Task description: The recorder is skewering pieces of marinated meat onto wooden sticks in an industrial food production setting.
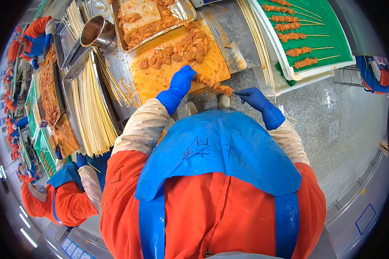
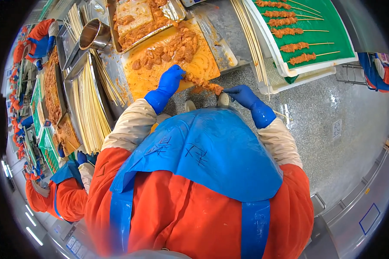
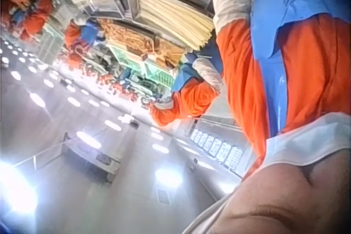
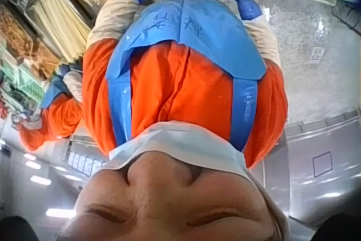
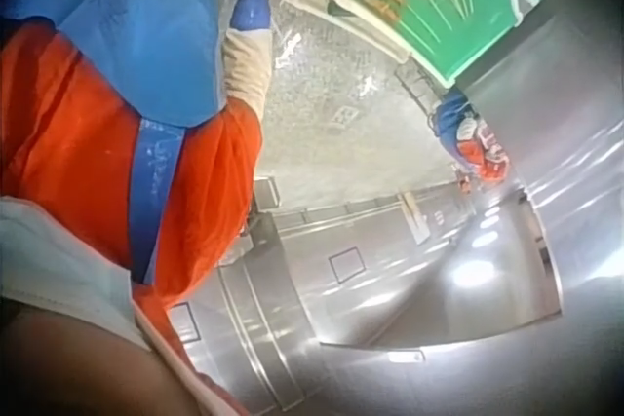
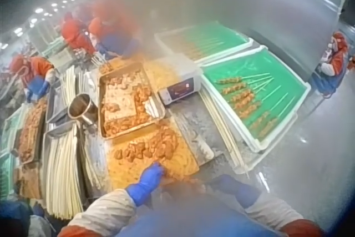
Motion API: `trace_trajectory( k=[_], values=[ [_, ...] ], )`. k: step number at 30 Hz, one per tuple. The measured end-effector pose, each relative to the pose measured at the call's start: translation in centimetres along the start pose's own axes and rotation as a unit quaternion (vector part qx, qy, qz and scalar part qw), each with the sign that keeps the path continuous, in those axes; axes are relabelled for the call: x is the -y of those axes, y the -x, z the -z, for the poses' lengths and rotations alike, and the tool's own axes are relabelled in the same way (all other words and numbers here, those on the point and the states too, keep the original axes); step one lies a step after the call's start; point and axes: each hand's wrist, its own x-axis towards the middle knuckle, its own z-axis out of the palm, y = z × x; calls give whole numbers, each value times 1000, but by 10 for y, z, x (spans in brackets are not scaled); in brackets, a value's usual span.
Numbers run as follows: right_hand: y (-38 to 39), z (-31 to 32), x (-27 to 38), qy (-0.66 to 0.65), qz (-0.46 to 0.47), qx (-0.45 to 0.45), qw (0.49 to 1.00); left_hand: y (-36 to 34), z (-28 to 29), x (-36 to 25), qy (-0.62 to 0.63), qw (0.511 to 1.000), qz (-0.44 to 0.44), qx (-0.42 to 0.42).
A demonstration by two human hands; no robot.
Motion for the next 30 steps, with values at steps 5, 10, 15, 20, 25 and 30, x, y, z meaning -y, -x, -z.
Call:
trace_trajectory(
  k=[5, 10, 15, 20, 25, 30],
  values=[
    [-7, -18, 5, -40, -18, -10, 999, -1, 6, -2, -16, 999, 12, 33],
    [28, -34, -30, -77, -9, -23, 997, -25, 33, 0, 38, 997, -12, -61],
    [59, -28, -32, -141, -49, -46, 988, -39, 26, 13, -24, 996, 41, -74],
    [69, -13, -25, -128, -59, -54, 989, 2, 37, 11, 3, 997, 73, -29],
    [61, -19, -24, -127, -49, -42, 990, -65, 55, 13, 3, 987, 110, -121],
    [58, -21, -17, -117, -33, -24, 992, -45, 38, 38, -177, 979, 88, -44]
  ],
)
